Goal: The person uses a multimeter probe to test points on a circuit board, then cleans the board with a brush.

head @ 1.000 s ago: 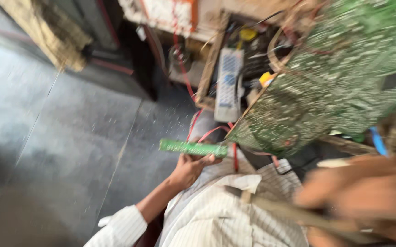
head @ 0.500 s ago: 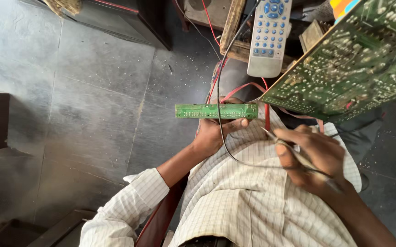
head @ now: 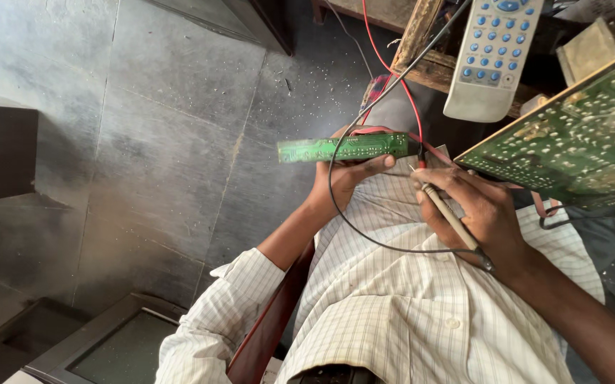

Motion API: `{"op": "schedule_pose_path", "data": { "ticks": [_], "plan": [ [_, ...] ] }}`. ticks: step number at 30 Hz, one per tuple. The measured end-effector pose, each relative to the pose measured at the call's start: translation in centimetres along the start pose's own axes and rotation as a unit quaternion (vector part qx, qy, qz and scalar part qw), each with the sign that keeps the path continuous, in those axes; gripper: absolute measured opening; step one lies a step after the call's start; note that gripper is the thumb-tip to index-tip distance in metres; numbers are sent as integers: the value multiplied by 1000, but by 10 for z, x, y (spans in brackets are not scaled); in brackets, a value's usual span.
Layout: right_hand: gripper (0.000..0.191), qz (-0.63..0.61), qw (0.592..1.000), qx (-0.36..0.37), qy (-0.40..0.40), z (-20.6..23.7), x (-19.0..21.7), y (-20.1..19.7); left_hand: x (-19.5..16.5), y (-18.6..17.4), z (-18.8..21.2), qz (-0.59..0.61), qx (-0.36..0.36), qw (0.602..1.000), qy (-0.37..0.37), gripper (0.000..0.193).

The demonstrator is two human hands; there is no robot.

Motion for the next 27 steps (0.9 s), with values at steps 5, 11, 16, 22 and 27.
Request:
{"op": "schedule_pose_path", "data": {
  "ticks": [5, 11, 16, 22, 27],
  "plan": [
    [29, -11, 999, -28, -12, -6, -18, 12, 9, -6, -12, -13, 22, 999, -23, 48],
    [30, -4, 999, -33, -26, 0, -32, 18, 16, -13, -17, -74, 18, 997, 14, 44],
    [38, -82, 996, -19, -25, 1, -37, 16, 22, -6, -20, -24, 26, 999, 5, 48],
    [39, -17, 998, -28, -46, 1, -33, 16, 13, -8, -17, -149, 8, 987, 68, 42],
    [40, -21, 998, 5, -52, 1, -28, 19, 7, -5, -14, -158, -2, 984, 83, 43]
  ]
}}
Point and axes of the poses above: each hand's wrist, its own z-axis away from the middle knuckle, its own y-axis out of the palm, x = y × z, the point moved 7 cm from there along -z, towards the middle knuckle, and after that the axes turned 13 degrees about -x, right-handed, at the moved point
